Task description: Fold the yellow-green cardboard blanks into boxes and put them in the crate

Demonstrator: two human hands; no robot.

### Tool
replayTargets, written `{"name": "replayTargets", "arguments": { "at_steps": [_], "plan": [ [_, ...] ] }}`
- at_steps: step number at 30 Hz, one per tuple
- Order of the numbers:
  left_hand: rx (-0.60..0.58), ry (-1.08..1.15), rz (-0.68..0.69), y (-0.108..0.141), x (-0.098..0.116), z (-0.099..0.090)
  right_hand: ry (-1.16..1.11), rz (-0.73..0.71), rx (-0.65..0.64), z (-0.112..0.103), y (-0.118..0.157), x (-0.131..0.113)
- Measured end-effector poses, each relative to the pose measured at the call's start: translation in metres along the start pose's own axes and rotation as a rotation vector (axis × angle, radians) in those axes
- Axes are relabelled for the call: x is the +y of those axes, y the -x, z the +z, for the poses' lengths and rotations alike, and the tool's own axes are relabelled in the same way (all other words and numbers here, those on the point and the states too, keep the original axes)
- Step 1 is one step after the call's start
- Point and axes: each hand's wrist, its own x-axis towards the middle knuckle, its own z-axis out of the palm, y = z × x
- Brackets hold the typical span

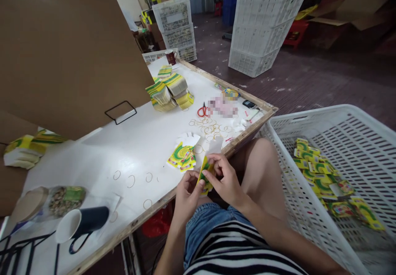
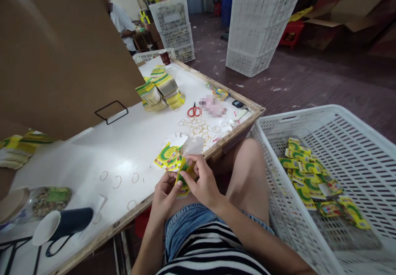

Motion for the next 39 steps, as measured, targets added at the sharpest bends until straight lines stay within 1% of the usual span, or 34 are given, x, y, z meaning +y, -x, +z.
{"name": "replayTargets", "arguments": {
  "at_steps": [2, 4, 6, 8, 9, 11, 12, 13, 14, 15, 17, 18, 21, 23, 24, 26, 28, 30, 32, 34, 37, 39],
  "plan": [
    [-0.108, 0.122, -0.089, -0.003, -0.005, 0.000, -0.052, 0.040, -0.016, -0.001, 0.002, 0.001],
    [-0.188, 0.257, -0.197, -0.006, -0.009, 0.002, -0.097, 0.060, -0.035, -0.002, 0.004, 0.000],
    [-0.244, 0.354, -0.293, -0.009, -0.013, 0.006, -0.123, 0.062, -0.036, -0.003, 0.004, 0.000],
    [-0.253, 0.401, -0.327, -0.012, -0.016, 0.009, -0.122, 0.049, -0.032, -0.005, 0.005, 0.001],
    [-0.228, 0.413, -0.322, -0.013, -0.017, 0.010, -0.106, 0.036, -0.010, -0.005, 0.006, 0.002],
    [-0.139, 0.423, -0.294, -0.015, -0.021, 0.011, -0.051, 0.018, 0.098, -0.007, 0.007, 0.005],
    [-0.087, 0.421, -0.277, -0.016, -0.023, 0.012, -0.026, 0.024, 0.152, -0.008, 0.008, 0.006],
    [-0.043, 0.418, -0.267, -0.017, -0.024, 0.012, -0.012, 0.043, 0.177, -0.008, 0.008, 0.008],
    [-0.009, 0.411, -0.260, -0.018, -0.026, 0.012, -0.012, 0.076, 0.162, -0.009, 0.008, 0.010],
    [0.015, 0.397, -0.255, -0.018, -0.027, 0.012, -0.021, 0.119, 0.111, -0.010, 0.008, 0.011],
    [0.032, 0.325, -0.237, -0.019, -0.029, 0.012, -0.045, 0.200, -0.004, -0.012, 0.006, 0.015],
    [0.030, 0.263, -0.215, -0.019, -0.028, 0.012, -0.048, 0.232, -0.026, -0.013, 0.006, 0.016],
    [0.047, 0.068, -0.088, -0.019, -0.024, 0.013, -0.042, 0.276, 0.020, -0.016, 0.004, 0.021],
    [0.053, 0.028, -0.019, -0.018, -0.018, 0.012, -0.087, 0.274, 0.058, -0.018, 0.003, 0.024],
    [0.040, 0.035, -0.006, -0.018, -0.015, 0.011, -0.118, 0.263, 0.067, -0.020, 0.003, 0.026],
    [-0.040, 0.067, -0.008, -0.017, -0.010, 0.008, -0.172, 0.220, 0.042, -0.023, 0.002, 0.029],
    [-0.145, 0.095, -0.019, -0.017, -0.005, 0.005, -0.208, 0.177, -0.040, -0.027, 0.001, 0.031],
    [-0.225, 0.123, -0.035, -0.017, -0.001, 0.001, -0.236, 0.171, -0.139, -0.033, -0.001, 0.032],
    [-0.277, 0.158, -0.064, -0.017, -0.001, -0.001, -0.229, 0.180, -0.217, -0.038, -0.003, 0.031],
    [-0.318, 0.193, -0.103, -0.016, -0.002, -0.001, -0.182, 0.174, -0.262, -0.042, -0.005, 0.029],
    [-0.351, 0.221, -0.132, -0.014, -0.006, 0.000, -0.120, 0.107, -0.254, -0.043, -0.007, 0.028],
    [-0.329, 0.225, -0.125, -0.014, -0.009, 0.001, -0.139, 0.091, -0.197, -0.040, -0.006, 0.030]
  ]
}}
